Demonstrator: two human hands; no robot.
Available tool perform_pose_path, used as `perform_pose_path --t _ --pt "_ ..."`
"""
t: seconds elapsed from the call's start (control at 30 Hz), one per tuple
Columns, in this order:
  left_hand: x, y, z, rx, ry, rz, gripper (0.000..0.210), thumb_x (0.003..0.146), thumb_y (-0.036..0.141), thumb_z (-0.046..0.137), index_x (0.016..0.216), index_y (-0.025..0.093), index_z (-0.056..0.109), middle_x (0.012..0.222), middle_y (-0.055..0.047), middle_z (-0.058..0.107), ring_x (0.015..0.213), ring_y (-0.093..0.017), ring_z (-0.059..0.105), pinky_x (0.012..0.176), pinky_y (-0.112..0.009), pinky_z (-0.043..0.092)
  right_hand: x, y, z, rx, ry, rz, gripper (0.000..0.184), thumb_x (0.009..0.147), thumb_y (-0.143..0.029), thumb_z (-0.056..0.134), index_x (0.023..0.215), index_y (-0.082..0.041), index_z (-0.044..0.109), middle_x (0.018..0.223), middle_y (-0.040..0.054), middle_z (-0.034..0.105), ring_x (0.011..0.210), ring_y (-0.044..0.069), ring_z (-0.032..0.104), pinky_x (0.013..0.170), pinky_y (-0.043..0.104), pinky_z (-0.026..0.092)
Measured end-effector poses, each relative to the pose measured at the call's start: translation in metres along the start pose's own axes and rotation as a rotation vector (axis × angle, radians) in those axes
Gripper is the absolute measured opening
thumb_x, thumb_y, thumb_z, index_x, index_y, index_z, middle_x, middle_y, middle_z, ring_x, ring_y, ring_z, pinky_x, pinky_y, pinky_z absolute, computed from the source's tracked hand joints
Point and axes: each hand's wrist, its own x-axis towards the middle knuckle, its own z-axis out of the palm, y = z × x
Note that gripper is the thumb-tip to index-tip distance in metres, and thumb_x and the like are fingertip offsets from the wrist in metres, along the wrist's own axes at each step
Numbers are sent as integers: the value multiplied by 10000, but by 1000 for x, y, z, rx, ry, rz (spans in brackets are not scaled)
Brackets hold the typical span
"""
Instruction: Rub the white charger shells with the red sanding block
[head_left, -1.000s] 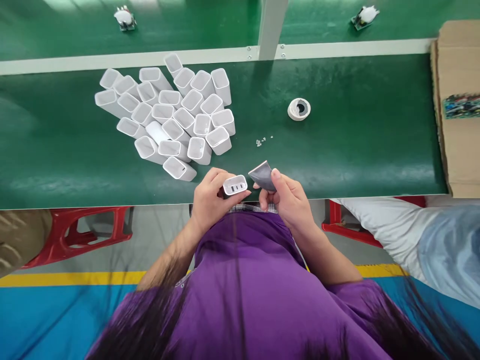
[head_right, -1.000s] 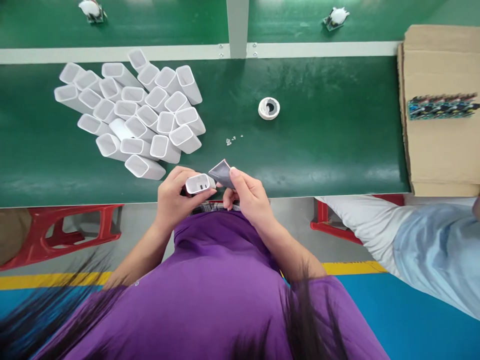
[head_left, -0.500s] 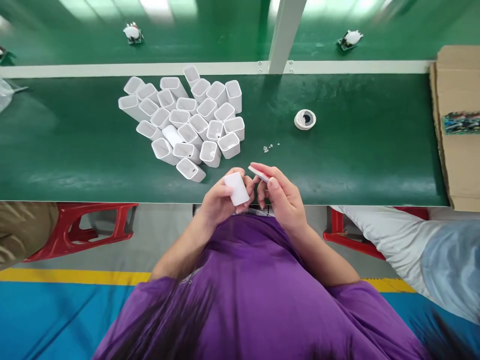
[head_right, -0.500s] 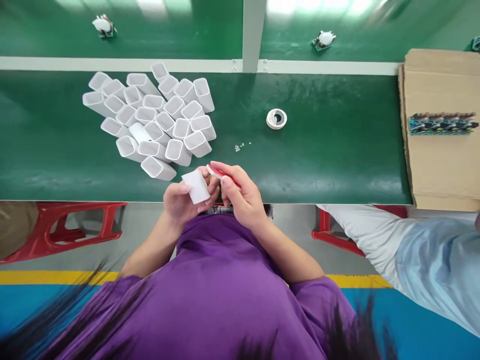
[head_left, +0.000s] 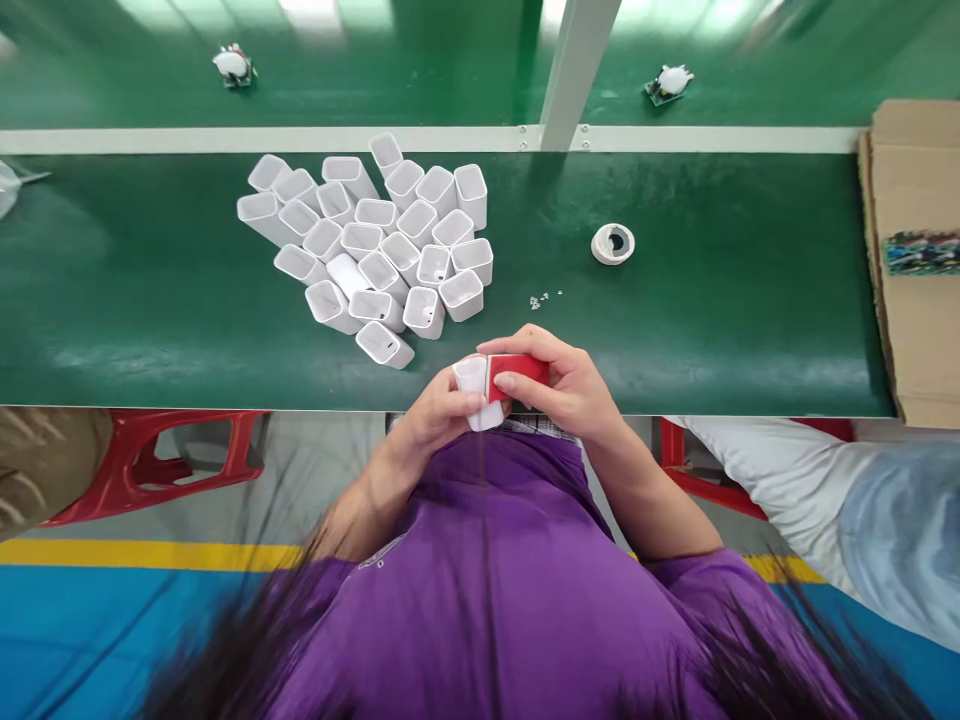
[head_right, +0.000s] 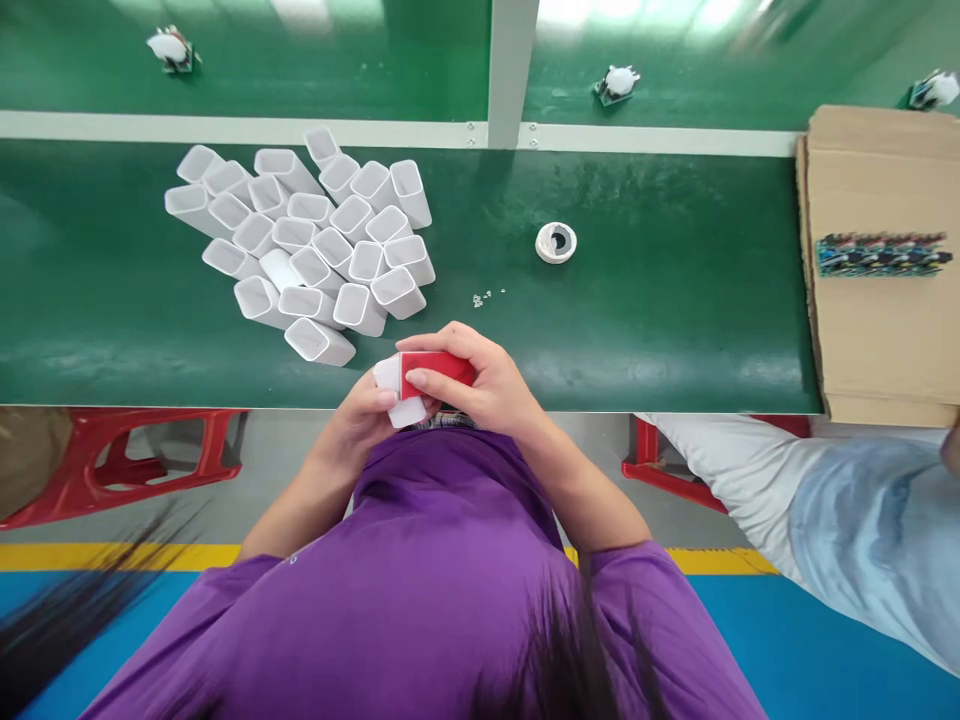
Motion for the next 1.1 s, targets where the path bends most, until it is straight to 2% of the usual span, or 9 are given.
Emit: perform_pose_path --t 0.1,0.2,0.4,0.53,0.63,0.77,0.93,1.03,1.1 --pt "3 5 -5 12 -67 -52 597 525 513 852 925 225 515 684 23 566 546 -128 553 486 -255 426 4 0 -11 -60 -105 -76 263 908 -448 676 1003 -209 732 877 19 603 797 144 590 756 303 531" --pt "9 11 -12 73 -113 -52 614 532 460 882 953 243 491 716 38 576 549 -119 560 485 -234 426 6 3 -18 -120 -89 -135 256 902 -462 681 935 -212 723 897 27 572 851 160 586 791 326 533" --pt "7 15 -21 421 -138 145 526 704 395 793 1156 216 591 882 -27 677 675 -163 633 591 -280 512 6 7 -16 -73 -88 -97 264 904 -464 675 847 -206 681 963 43 655 909 176 632 846 339 521" --pt "3 11 -20 696 -120 307 511 772 290 703 1262 226 571 1098 -65 693 888 -211 681 744 -312 558 3 3 -14 -86 -70 -11 259 927 -443 641 845 -198 648 837 10 683 740 142 611 704 281 492" --pt "2 4 -17 804 -70 358 508 776 199 622 1276 225 535 1126 -62 680 931 -204 673 773 -301 554 2 0 -13 -126 -47 24 250 923 -416 644 806 -195 639 769 -10 653 672 121 571 641 259 462" --pt "1 -1 -12 908 -11 343 549 739 147 560 1281 203 486 1071 -58 675 901 -202 672 733 -294 549 1 -5 -7 -135 27 40 281 931 -407 619 737 -204 616 711 -30 603 648 101 549 626 239 455" --pt "0 -1 -4 983 58 280 598 709 147 554 1298 186 461 1161 -75 657 919 -192 674 752 -282 546 -3 -11 2 -102 126 151 311 912 -427 637 715 -192 588 673 -35 582 609 94 523 597 233 446" --pt "0 4 -4 933 79 257 596 717 168 555 1306 180 468 1180 -74 662 954 -193 665 784 -279 539 -3 -8 -2 -11 96 226 301 886 -461 664 765 -189 621 686 -30 622 596 100 561 590 230 468" --pt "0 8 -7 852 8 230 570 726 195 558 1292 179 486 1151 -65 677 932 -192 661 779 -281 537 -1 -4 -8 63 7 249 303 842 -485 706 800 -189 657 718 -19 664 612 110 604 600 234 494"
